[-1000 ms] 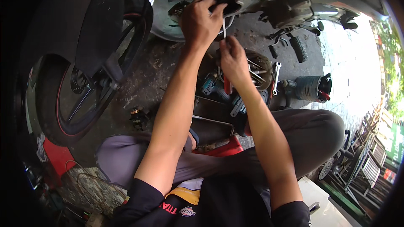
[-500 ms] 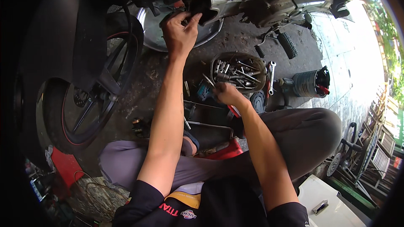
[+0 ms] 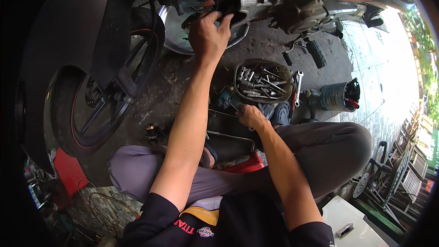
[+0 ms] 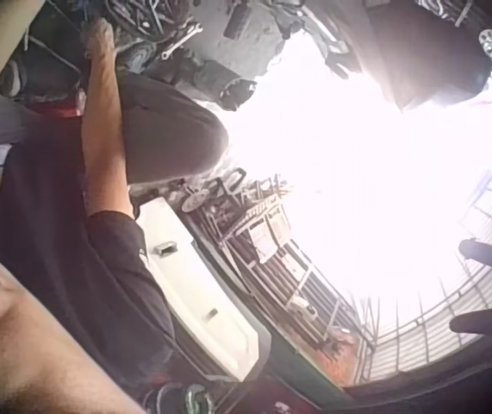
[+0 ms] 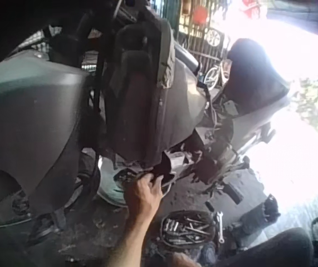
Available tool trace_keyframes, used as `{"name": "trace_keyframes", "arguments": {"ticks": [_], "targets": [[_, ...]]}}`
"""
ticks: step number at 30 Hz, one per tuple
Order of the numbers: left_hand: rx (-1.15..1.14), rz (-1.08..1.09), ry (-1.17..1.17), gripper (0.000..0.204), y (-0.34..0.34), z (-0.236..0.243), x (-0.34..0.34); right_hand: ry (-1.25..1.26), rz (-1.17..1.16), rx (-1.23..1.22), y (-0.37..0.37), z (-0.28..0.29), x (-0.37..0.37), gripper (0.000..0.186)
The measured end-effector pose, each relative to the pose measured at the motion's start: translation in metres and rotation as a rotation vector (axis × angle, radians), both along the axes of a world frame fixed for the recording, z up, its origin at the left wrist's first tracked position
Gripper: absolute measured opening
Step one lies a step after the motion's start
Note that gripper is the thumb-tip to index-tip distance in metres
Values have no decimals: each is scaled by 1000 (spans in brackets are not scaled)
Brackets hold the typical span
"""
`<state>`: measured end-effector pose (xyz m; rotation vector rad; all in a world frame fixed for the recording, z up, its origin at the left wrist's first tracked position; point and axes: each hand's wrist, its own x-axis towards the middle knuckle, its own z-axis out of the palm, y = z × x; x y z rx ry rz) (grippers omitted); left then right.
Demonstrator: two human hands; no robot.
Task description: The recorder is repairing the internal mechanical components of a motorcycle, removing and inspecting parts from the engine or transmission area.
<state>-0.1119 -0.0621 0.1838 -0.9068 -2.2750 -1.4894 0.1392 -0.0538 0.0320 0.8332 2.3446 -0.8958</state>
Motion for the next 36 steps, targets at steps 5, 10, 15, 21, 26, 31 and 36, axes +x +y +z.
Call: {"name": "trace_keyframes", "arguments": {"ticks": [5,10,15,21,26,31,36], "targets": [[88,-5,-190,26,4,-2,-6,39,46,15,0,2,8,39],[80,-103,-142,27,-1,-6,-10,106,-50,-56,3,5,7,38],[-30,-34,-199,26,-4,-2,-9,123,-95,-92,6,0,4,36],[70,-85,-131,18,1,-2,-5,149,-132,-33,17,-8,19,36],[-17,-93,-151,22,-3,-2,-11,94,-113,-137,7,-6,15,42],[-16,-48,-173,18,2,3,-7,34,-152,-142,4,3,7,43],[94,-121,-216,21,1,1,-15,102,-265,-187,9,3,12,41]]}}
